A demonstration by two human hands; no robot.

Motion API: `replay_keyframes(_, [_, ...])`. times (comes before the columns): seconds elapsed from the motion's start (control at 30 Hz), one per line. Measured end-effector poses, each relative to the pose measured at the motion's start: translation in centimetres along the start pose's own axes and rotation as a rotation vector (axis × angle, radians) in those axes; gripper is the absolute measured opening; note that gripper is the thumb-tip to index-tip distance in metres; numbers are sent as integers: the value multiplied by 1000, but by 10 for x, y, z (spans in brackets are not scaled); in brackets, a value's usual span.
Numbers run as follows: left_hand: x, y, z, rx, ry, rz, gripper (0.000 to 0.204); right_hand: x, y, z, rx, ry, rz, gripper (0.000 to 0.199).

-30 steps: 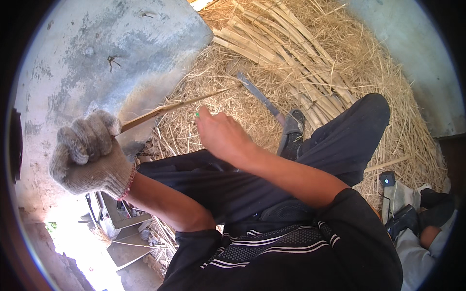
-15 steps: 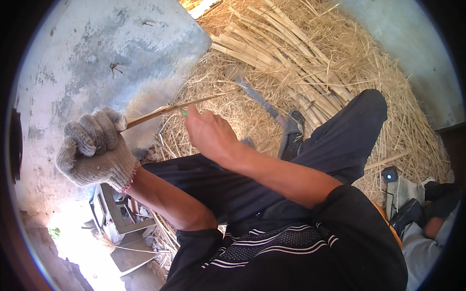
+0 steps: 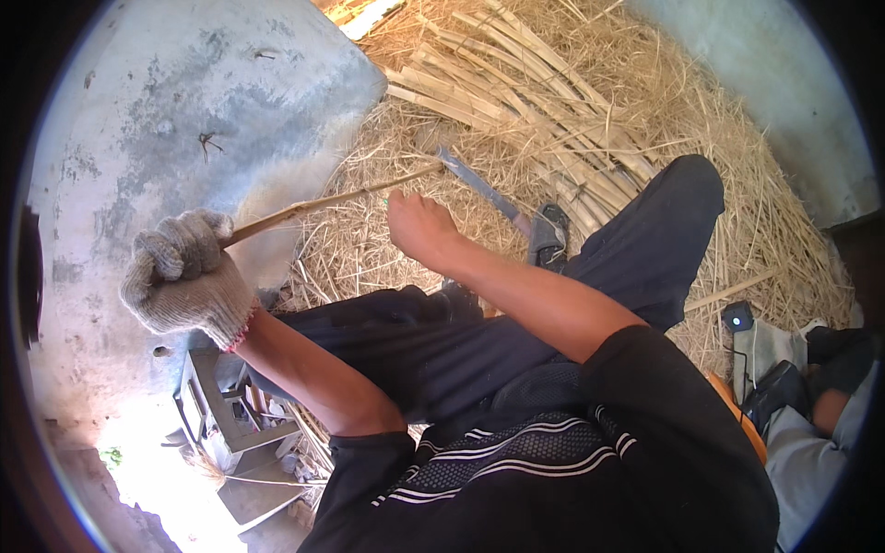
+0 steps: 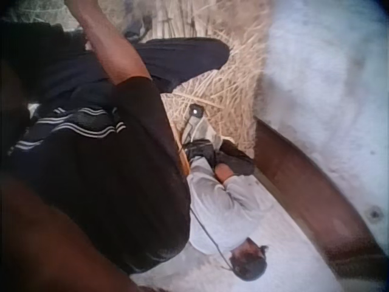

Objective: The person sits on a straw-covered floor and uses a knife to peel the outer layer off a long bamboo stick. They hold the stick with a gloved left hand and scrape the surface with the knife in their right hand, creating a pile of shavings.

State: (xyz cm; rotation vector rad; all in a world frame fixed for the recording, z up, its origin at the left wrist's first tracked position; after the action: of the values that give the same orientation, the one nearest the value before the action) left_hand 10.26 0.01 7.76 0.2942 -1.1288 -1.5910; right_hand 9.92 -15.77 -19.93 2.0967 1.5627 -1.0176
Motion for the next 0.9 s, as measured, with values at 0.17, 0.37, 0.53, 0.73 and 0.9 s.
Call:
replay_keyframes(0.17, [-3, 3, 10, -3, -16, 16, 27, 22, -3, -2, -19, -3, 25, 23])
replay_keyframes(0.37, [25, -13, -8, -45, 12, -38, 24, 79, 39, 270, 543, -301, -178, 34])
replay_keyframes(0.53, [19, -10, 7, 56, -47, -38, 23, -10, 29, 144, 437, -80, -302, 43])
replay_keyframes(0.73, [2, -47, 35, 146, 135, 52, 13, -60, -68, -16, -104, 359, -252, 35])
replay_keyframes(0.9, [9, -77, 48, 231, 138, -65, 23, -30, -73, -16, -151, 185, -105, 28])
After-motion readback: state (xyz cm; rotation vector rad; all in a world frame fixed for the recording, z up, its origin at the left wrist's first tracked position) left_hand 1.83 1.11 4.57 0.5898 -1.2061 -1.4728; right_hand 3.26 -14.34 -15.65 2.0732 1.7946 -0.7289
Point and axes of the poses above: each hand's wrist, its own y-axis towards the middle knuckle, its own x-axis out of the palm, z = x × y, the point moved 10 cm from there along y, towards the middle knuckle, and after that the axes turned 13 degrees about x, right-handed, at the moved point
